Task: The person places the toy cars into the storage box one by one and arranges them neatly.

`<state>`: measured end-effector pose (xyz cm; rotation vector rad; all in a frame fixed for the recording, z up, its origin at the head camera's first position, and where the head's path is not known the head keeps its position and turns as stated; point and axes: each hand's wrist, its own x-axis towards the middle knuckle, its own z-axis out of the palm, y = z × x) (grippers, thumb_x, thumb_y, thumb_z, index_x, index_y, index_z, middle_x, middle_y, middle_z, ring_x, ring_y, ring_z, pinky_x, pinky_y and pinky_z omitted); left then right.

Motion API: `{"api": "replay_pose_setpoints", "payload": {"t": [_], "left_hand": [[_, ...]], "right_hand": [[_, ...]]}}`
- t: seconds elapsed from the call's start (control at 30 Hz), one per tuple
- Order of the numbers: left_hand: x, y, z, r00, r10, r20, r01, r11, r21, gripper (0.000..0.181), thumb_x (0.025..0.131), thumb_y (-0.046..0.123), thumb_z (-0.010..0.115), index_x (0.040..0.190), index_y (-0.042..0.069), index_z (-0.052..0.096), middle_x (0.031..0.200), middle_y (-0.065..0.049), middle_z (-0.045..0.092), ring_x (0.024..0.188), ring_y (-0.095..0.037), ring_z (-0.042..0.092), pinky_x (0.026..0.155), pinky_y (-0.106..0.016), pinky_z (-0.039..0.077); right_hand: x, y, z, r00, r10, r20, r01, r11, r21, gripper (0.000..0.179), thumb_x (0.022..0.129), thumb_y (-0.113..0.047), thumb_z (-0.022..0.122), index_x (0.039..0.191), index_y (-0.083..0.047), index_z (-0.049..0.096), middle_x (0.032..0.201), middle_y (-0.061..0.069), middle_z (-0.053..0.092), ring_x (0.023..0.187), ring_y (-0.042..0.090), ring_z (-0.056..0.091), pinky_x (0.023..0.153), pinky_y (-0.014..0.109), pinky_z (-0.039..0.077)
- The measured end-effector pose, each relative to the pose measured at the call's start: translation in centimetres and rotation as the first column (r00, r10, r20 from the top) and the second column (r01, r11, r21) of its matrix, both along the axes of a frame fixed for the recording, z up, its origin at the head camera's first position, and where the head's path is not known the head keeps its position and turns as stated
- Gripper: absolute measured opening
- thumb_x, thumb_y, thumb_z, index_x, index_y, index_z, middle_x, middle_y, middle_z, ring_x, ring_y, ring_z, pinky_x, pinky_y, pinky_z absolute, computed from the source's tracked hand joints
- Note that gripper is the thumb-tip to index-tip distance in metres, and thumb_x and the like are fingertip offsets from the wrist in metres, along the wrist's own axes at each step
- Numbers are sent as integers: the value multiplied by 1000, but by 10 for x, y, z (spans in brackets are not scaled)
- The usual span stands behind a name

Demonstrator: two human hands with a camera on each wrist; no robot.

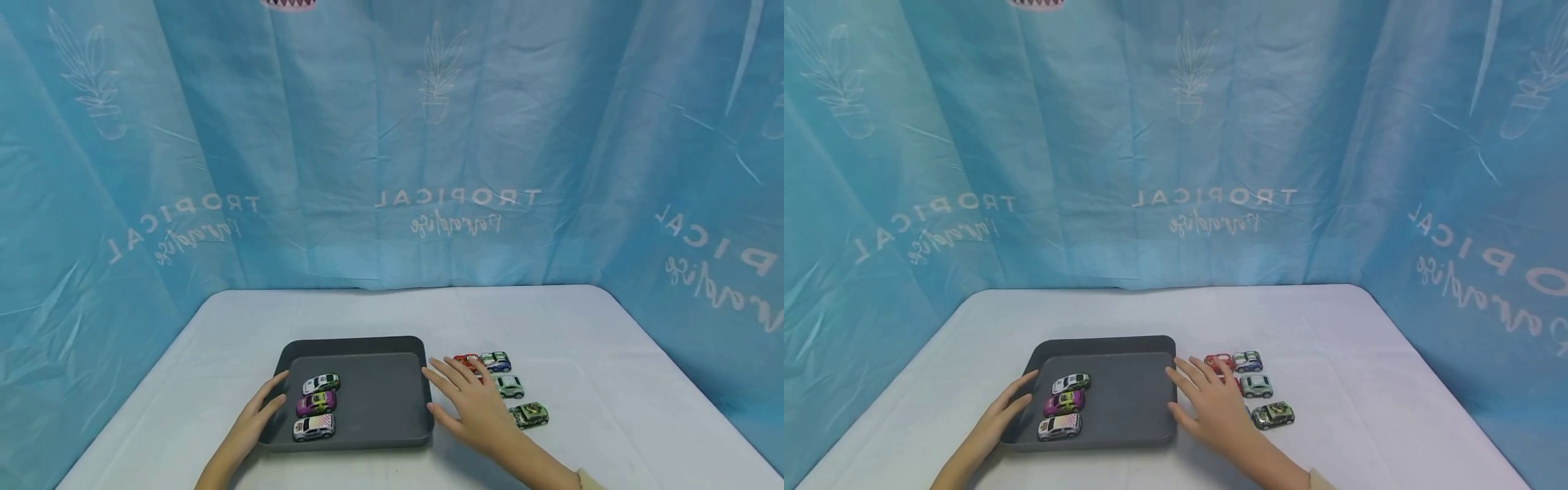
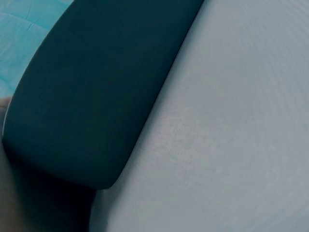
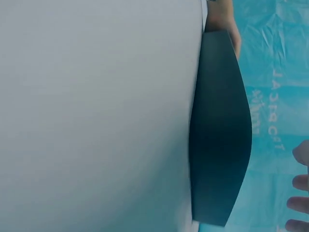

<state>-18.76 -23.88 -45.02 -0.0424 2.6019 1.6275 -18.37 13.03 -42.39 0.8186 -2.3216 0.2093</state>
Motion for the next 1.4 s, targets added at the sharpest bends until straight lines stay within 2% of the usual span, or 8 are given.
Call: {"api": "replay_pose_setpoints", "payload": {"t": [0.17,0.5,0.73,0.8,0.93,0.97,1.13,1.4], "left_hand": [[-1,-1,-1,1000,-8,-5,8,1000,-4,57,94,42,42,142,16,26,151,-17,17,138,-43,8,105,-68,8],[-2,-2,-1,1000,-14,-6,14,1000,10,56,94,41,42,142,16,26,151,-16,17,139,-43,7,105,-68,7],[-2,-2,0,1000,-8,-1,8,1000,5,57,94,41,42,143,15,26,151,-16,17,138,-43,7,105,-68,7],[-1,-1,0,1000,-3,6,3,1000,3,58,94,42,42,142,15,26,151,-16,17,138,-43,7,105,-68,8],[0,0,1,1000,-6,6,6,1000,10,57,94,41,42,142,15,27,151,-16,17,138,-43,7,105,-68,8],[1,0,1,1000,-7,7,7,1000,7,57,94,41,42,142,15,27,151,-16,17,138,-43,8,105,-68,9],[2,1,1,1000,-1,5,1,1000,2,57,94,41,43,142,15,28,151,-16,18,138,-43,8,105,-68,9],[1,1,1,1000,13,6,-13,1000,-5,57,93,42,43,142,15,28,151,-17,19,138,-43,9,106,-67,8]], "right_hand": [[3,17,0,999,-38,6,38,999,-8,45,89,-48,48,125,-22,56,129,-1,55,117,22,52,99,50,29],[15,50,0,988,-137,73,138,990,0,51,75,-38,68,122,-21,58,127,-1,57,117,24,52,100,52,26],[20,70,-5,984,-146,100,146,989,10,53,72,-34,72,121,-20,59,128,0,56,116,25,51,97,50,30],[20,76,-6,987,-133,89,133,991,5,54,70,-32,73,121,-19,59,127,1,57,115,24,51,109,43,22],[20,88,-10,990,-118,78,119,993,-1,56,68,-28,75,121,-18,59,126,3,57,114,24,51,113,30,15],[20,91,-10,990,-119,80,119,993,2,56,68,-27,76,121,-18,59,126,3,57,114,24,51,113,30,15],[18,104,-15,984,-132,121,131,991,17,56,67,-25,77,119,-18,60,124,3,58,109,24,56,91,42,43],[12,119,-28,989,-81,123,80,997,9,51,65,-24,78,114,-20,63,119,1,61,104,22,58,84,46,49]]}}
